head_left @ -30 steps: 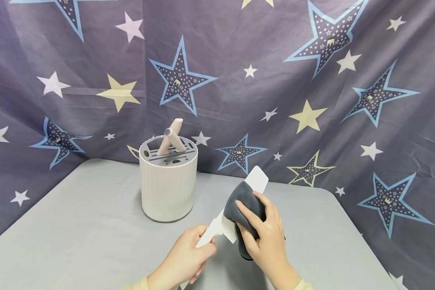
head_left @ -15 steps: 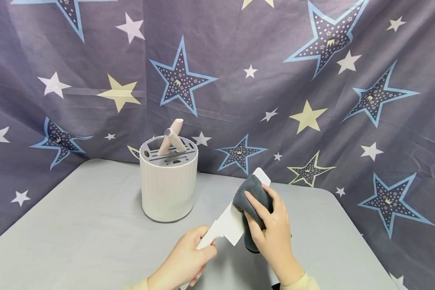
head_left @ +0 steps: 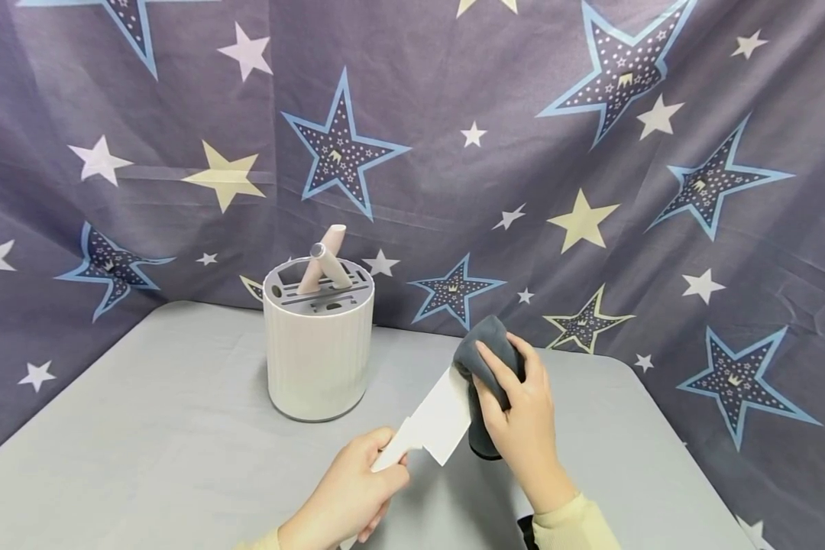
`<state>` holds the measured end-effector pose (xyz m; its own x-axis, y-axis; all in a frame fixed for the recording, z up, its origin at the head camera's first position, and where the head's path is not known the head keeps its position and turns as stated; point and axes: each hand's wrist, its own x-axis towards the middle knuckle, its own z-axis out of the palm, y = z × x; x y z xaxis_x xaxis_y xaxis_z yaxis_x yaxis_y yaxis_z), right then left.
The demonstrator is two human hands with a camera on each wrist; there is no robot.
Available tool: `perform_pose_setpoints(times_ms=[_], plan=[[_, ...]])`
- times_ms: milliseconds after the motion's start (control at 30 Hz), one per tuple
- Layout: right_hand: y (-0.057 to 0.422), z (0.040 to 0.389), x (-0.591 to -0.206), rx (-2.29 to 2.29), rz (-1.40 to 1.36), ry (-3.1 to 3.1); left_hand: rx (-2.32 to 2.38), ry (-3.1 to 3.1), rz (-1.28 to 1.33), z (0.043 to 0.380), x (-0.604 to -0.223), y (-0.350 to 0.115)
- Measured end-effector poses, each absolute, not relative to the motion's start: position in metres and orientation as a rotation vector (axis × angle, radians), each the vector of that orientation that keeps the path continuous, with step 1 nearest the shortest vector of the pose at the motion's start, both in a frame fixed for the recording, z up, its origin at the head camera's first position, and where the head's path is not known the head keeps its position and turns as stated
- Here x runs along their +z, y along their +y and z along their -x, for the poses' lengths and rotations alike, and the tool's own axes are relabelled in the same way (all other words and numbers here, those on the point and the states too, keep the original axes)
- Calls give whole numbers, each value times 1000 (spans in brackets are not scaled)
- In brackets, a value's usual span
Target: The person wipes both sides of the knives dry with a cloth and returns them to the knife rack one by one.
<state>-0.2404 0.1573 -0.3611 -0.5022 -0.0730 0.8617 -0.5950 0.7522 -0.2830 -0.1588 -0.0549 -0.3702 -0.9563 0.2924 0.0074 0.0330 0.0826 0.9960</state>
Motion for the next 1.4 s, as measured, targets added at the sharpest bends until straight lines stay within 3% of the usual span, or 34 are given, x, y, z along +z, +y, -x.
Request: perform_pose_setpoints(times_ms=[533,1400], plan=[[159,247,-359,765,-377,-2083,1951,2191,-330,159,-371,-54],[121,213,-385,720,-624,-2001,1943,2282,-258,161,-363,-57]])
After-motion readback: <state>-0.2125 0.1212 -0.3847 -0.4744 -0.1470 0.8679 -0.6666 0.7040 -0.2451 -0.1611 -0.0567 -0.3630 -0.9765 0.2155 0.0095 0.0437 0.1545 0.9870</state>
